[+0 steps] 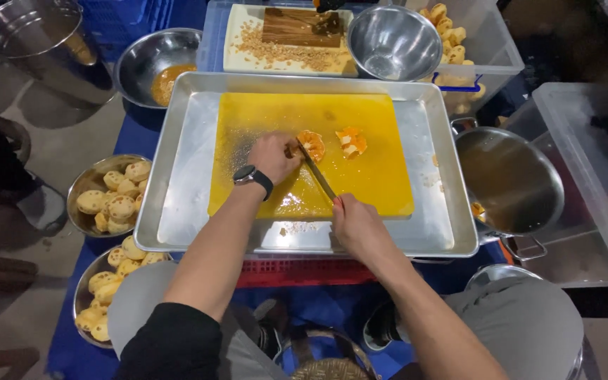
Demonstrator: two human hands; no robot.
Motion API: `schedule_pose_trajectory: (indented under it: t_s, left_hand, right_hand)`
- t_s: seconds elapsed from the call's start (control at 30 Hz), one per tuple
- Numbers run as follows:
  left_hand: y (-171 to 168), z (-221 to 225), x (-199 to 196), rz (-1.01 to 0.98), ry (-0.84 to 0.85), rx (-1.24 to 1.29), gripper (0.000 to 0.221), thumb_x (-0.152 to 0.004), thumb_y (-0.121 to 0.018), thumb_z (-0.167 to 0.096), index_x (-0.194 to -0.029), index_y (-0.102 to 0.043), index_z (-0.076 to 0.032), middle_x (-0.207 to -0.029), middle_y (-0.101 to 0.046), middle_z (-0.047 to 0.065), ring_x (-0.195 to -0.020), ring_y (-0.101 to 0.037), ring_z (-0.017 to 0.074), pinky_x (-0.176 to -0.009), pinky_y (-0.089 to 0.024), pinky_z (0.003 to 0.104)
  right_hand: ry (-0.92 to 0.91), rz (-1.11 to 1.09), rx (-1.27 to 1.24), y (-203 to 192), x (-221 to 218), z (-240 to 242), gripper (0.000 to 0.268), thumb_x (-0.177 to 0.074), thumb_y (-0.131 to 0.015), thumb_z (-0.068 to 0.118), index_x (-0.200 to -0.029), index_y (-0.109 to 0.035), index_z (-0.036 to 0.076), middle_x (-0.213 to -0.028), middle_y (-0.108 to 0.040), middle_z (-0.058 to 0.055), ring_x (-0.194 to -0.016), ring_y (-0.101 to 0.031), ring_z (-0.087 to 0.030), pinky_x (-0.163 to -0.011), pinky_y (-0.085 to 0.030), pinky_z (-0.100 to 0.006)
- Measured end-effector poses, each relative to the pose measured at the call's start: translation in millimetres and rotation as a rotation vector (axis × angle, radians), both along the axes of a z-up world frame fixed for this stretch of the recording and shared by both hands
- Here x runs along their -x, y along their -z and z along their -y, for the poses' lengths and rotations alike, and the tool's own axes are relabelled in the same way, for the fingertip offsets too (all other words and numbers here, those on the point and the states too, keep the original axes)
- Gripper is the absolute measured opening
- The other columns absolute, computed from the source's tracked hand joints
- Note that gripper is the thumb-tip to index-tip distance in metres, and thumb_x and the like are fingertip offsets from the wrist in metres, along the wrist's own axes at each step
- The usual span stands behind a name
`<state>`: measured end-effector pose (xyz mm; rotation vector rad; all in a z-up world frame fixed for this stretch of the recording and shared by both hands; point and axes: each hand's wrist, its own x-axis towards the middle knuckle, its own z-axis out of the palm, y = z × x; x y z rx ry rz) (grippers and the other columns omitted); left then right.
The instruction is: Slicing oranges into smaller segments on a cutting board using a knife in a food preparation area.
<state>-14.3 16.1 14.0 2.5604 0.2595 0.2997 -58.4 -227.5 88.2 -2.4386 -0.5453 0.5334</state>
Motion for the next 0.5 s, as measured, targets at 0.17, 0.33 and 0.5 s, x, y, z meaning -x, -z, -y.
schedule_pose_trajectory:
  t_s: [0.17, 0.33, 0.5]
  left_hand:
    - [-3, 0, -5, -0.023, -0.030, 0.033, 0.027, -0.095, -0.069, -0.026, -0.120, -0.064, -0.019, -0.114, -0.063, 0.004, -0.114, -0.064, 0.0260, -0.099, -0.056, 0.042]
    - [7, 28, -33, -0.022, -0.042, 0.144, 0.038, -0.109, -0.044, -0.017, -0.145, -0.048, -0.007, -0.140, -0.051, 0.017, -0.137, -0.050, 0.0357, -0.118, -0.042, 0.048]
    - [25, 81, -70, -0.040, -0.146, 0.235, 0.046, -0.106, -0.049, -0.047, -0.141, -0.054, -0.017, -0.145, -0.050, 0.010, -0.139, -0.049, 0.0291, -0.117, -0.042, 0.045]
  right_hand:
    - [0.113, 0.032, -0.014, -30, -7, 23, 0.034, -0.106, -0.040, 0.022, -0.113, -0.065, 0.000, -0.092, -0.070, -0.031, -0.099, -0.071, -0.050, -0.079, -0.058, -0.057]
    - [0.281, 0.046, -0.007, -54, -18, 53, 0.038, -0.106, -0.041, 0.032, -0.107, -0.066, 0.004, -0.093, -0.072, -0.029, -0.100, -0.070, -0.046, -0.079, -0.056, -0.056]
    - [0.310, -0.026, 0.011, -34, -34, 53, 0.035, -0.104, -0.046, 0.035, -0.110, -0.069, 0.009, -0.101, -0.074, -0.022, -0.108, -0.070, -0.041, -0.088, -0.058, -0.052]
